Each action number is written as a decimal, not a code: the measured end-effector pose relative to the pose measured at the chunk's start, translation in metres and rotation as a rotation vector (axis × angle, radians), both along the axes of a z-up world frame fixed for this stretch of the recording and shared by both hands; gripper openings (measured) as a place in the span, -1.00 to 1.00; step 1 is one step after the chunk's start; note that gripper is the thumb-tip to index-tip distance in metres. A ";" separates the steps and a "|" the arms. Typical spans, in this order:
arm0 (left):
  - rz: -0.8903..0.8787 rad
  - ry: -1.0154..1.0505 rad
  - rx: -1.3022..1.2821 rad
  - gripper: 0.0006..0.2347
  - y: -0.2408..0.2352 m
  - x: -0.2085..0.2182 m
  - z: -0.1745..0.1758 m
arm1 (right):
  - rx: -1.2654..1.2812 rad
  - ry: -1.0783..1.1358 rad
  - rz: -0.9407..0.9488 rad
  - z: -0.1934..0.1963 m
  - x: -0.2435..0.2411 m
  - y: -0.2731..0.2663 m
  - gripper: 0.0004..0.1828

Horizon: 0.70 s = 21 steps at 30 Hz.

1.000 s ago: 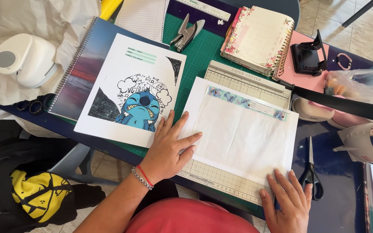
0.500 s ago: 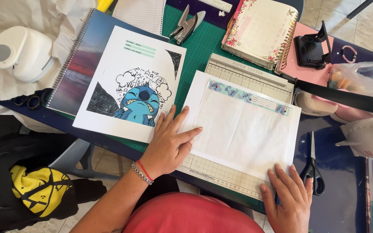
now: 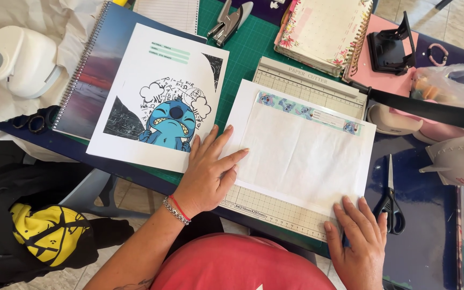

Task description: Trimming printed images using a manual paper cutter

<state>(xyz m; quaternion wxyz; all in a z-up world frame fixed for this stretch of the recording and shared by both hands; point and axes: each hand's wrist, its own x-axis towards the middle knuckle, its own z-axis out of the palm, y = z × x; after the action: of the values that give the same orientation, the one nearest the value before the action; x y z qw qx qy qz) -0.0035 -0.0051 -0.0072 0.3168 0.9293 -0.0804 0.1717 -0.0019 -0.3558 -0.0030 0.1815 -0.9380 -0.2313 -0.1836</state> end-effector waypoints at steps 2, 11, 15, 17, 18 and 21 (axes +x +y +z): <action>0.014 -0.014 0.032 -0.67 0.000 0.001 0.000 | 0.000 0.001 0.012 0.001 0.000 0.000 -0.64; 0.007 0.014 0.084 -0.65 0.000 0.000 0.004 | -0.003 -0.014 0.044 0.006 0.001 0.002 -0.65; 0.000 0.017 0.085 -0.65 0.001 0.000 0.005 | -0.001 0.022 0.035 0.008 0.001 0.003 -0.63; -0.007 0.032 0.074 -0.66 0.001 -0.001 0.004 | 0.010 0.022 0.046 0.009 0.001 0.002 -0.65; -0.014 0.038 0.068 -0.66 0.000 -0.002 0.004 | 0.004 0.029 0.039 0.008 0.000 0.002 -0.65; -0.016 0.027 0.083 -0.66 0.001 0.000 0.004 | 0.029 0.048 0.030 0.007 0.001 0.002 -0.64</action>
<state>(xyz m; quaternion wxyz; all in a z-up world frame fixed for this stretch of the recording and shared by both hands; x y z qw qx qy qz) -0.0040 -0.0036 -0.0033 0.2806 0.9432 -0.0907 0.1530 -0.0011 -0.3539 0.0042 0.2034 -0.9358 -0.2383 -0.1616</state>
